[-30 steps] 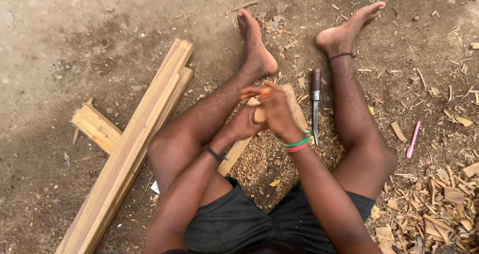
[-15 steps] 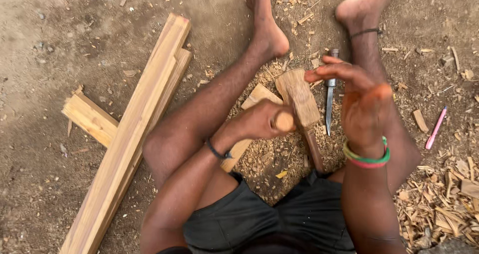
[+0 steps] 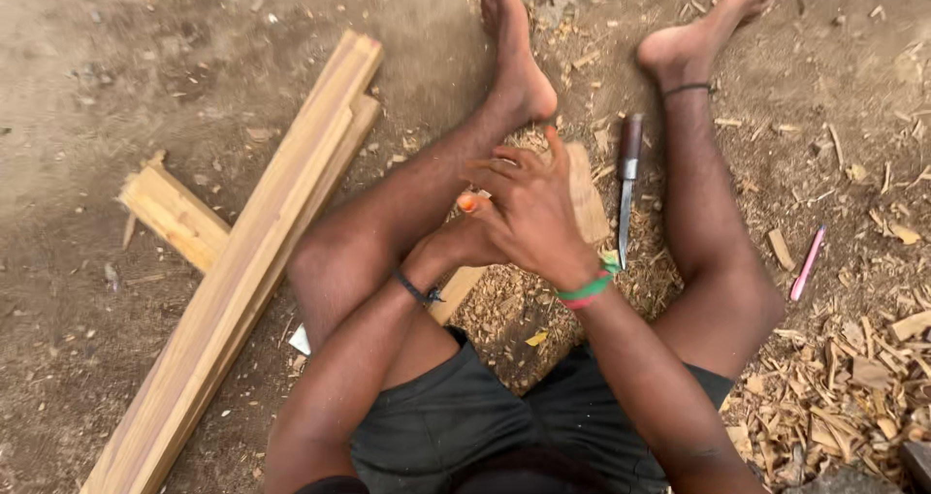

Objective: The person sits on the ground and carves a small wooden piece using a chisel and a wooden mallet. They repeatedly strike the chisel to shape the wood, occasionally pausing to inspect the progress.

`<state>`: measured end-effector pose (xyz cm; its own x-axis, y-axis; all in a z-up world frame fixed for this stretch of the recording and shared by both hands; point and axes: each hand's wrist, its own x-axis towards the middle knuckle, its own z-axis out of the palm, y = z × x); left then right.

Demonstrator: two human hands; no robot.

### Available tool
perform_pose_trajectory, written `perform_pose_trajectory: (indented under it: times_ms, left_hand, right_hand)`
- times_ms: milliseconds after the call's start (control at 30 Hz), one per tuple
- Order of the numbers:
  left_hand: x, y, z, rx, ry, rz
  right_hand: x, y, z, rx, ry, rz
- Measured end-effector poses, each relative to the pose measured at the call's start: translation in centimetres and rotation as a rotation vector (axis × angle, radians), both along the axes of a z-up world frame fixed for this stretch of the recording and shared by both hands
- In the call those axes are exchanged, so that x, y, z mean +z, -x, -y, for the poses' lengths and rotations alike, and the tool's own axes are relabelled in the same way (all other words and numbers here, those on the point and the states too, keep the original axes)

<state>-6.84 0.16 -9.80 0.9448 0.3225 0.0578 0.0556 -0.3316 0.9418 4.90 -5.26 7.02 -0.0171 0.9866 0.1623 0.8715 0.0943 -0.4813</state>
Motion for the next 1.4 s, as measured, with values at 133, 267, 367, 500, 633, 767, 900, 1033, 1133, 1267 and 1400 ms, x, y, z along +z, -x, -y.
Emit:
perform_pose_trajectory:
  times_ms: [133,267,367,500,633,767,900,1033,1133,1267,1400]
  left_hand:
    - [0.3,0.7,-0.3,0.033,0.002,0.078]
    - [3.2,-1.5,-0.2,-0.031,0.115,-0.191]
    - [6.3,-2.2,-0.7,0.046,0.076,0.216]
    - [7.4,-3.8,-2.0,0.086,0.336,0.094]
    - [8.5,-2.7,-2.6,0.047,0.340,0.141]
    - [10.9,-2.3,-2.8,-0.016,0.252,0.097]
    - [11.5,-2.4,-2.6,-0.099,0.331,0.006]
    - [12.1,-1.9,-2.4,-0.095,0.351,0.007]
    - [12.3,-2.0,-2.6,-0.043,0.324,0.030]
    - [13.0,-2.4,-2.8,-0.059,0.296,0.065]
    - [12.9,-3.0,-2.5,-0.109,0.315,0.046]
  right_hand:
    - [-3.1,0.6,-0.6,-0.095,0.160,-0.339]
    - [-5.3,-2.0,0.8,-0.136,0.000,-0.884]
    - [-6.0,-4.8,2.8,-0.158,-0.115,-1.144]
    - [-7.9,-9.8,7.9,-0.431,-0.140,-0.948]
    - [-11.1,-11.4,10.7,-0.482,-0.161,-1.306]
    - [-12.8,-10.7,11.0,-0.523,0.072,-1.268]
    - [-12.9,-11.2,10.8,-0.464,0.138,-1.058]
    - [-12.3,-10.3,10.7,-0.409,0.171,-0.962]
    - [-12.1,-10.2,10.5,-0.389,0.189,-0.914]
    - [-10.9,-9.8,10.0,-0.372,0.184,-0.866]
    - [-10.6,-9.9,10.0,-0.365,0.186,-0.839]
